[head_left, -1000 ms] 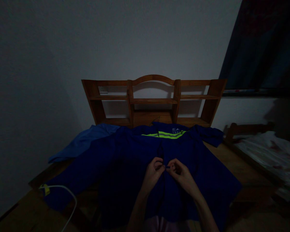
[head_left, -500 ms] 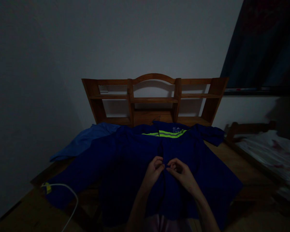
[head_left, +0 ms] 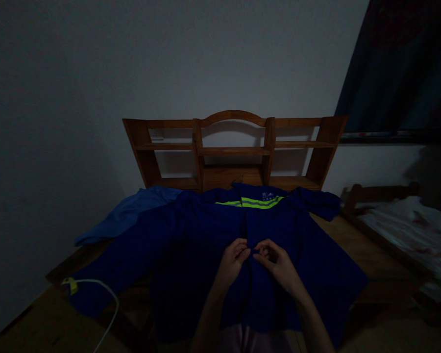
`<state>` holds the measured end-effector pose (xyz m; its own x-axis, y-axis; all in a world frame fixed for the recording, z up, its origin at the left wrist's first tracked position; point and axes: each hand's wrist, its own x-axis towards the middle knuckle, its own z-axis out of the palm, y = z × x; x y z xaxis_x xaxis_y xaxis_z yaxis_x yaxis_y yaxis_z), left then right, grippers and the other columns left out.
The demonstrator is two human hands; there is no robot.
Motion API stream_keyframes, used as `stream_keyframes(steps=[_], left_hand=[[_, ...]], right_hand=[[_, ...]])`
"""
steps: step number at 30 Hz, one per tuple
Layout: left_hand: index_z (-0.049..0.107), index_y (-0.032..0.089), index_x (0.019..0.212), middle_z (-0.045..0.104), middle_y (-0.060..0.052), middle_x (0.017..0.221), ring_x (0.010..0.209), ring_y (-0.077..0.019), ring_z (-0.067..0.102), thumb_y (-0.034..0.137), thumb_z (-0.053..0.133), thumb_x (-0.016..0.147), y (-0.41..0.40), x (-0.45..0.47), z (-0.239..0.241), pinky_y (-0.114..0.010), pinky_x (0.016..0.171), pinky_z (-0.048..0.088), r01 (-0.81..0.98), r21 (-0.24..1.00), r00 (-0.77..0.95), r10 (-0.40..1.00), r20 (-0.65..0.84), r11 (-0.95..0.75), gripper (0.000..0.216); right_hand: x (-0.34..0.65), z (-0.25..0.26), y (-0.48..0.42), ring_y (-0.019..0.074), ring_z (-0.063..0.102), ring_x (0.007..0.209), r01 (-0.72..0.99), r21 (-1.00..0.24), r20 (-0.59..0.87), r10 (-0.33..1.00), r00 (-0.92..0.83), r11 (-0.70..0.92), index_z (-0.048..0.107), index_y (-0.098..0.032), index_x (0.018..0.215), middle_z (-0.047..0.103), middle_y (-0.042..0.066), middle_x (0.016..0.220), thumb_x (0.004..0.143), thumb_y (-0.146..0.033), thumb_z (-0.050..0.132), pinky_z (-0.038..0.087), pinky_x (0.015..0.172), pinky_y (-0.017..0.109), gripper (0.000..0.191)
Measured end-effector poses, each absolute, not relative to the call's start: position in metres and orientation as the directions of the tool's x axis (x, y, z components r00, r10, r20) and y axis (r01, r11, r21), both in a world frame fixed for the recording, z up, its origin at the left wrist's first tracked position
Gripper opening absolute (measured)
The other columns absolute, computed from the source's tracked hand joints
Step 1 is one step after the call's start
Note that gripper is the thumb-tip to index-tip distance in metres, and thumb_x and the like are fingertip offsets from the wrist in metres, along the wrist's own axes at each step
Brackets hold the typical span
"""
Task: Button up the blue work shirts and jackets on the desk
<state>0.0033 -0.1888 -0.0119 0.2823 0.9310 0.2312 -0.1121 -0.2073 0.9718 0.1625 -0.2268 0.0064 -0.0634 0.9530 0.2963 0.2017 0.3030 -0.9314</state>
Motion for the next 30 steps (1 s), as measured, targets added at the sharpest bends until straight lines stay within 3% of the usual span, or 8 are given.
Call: stream_keyframes(steps=[7,15,30], left_hand=[[0.058,0.016,0.095,0.063,-0.004,0.083,0.082,-0.0163,0.06,0.027,0.058,0.077,-0.1891,0.0026,-0.0106,-0.026,0.076,0.043,-0.081,0.974,0.279,0.933,0.228,-0.214,0.021],[0.062,0.013,0.092,0.067,-0.008,0.084,0.082,-0.0188,0.062,0.027,0.057,0.077,-0.1908,0.0054,-0.0083,-0.027,0.073,0.046,-0.013,0.979,0.236,0.951,0.202,-0.205,0.021],[0.062,0.014,0.086,0.066,-0.006,0.079,0.076,-0.0179,0.062,0.03,0.057,0.077,-0.1898,0.0072,-0.0089,-0.026,0.067,0.045,0.033,0.976,0.187,0.96,0.207,-0.217,0.019]], right_hand=[[0.1644,0.0058,-0.2272,0.0123,0.049,0.068,0.199,-0.937,0.278,0.958,-0.074,0.287,0.059,-0.02,0.094,0.053,-0.001,0.073,0.082,-0.032,0.056,0.038,0.061,0.022,0.017],[0.1626,0.0017,-0.2261,0.0115,0.051,0.066,0.235,-0.926,0.296,0.955,-0.03,0.294,0.058,-0.018,0.091,0.057,0.0,0.075,0.077,-0.023,0.058,0.039,0.061,0.022,0.015],[0.1649,0.0004,-0.2238,0.0117,0.053,0.067,0.206,-0.936,0.28,0.958,-0.052,0.285,0.057,-0.018,0.09,0.059,0.001,0.079,0.078,-0.025,0.058,0.04,0.061,0.022,0.015]])
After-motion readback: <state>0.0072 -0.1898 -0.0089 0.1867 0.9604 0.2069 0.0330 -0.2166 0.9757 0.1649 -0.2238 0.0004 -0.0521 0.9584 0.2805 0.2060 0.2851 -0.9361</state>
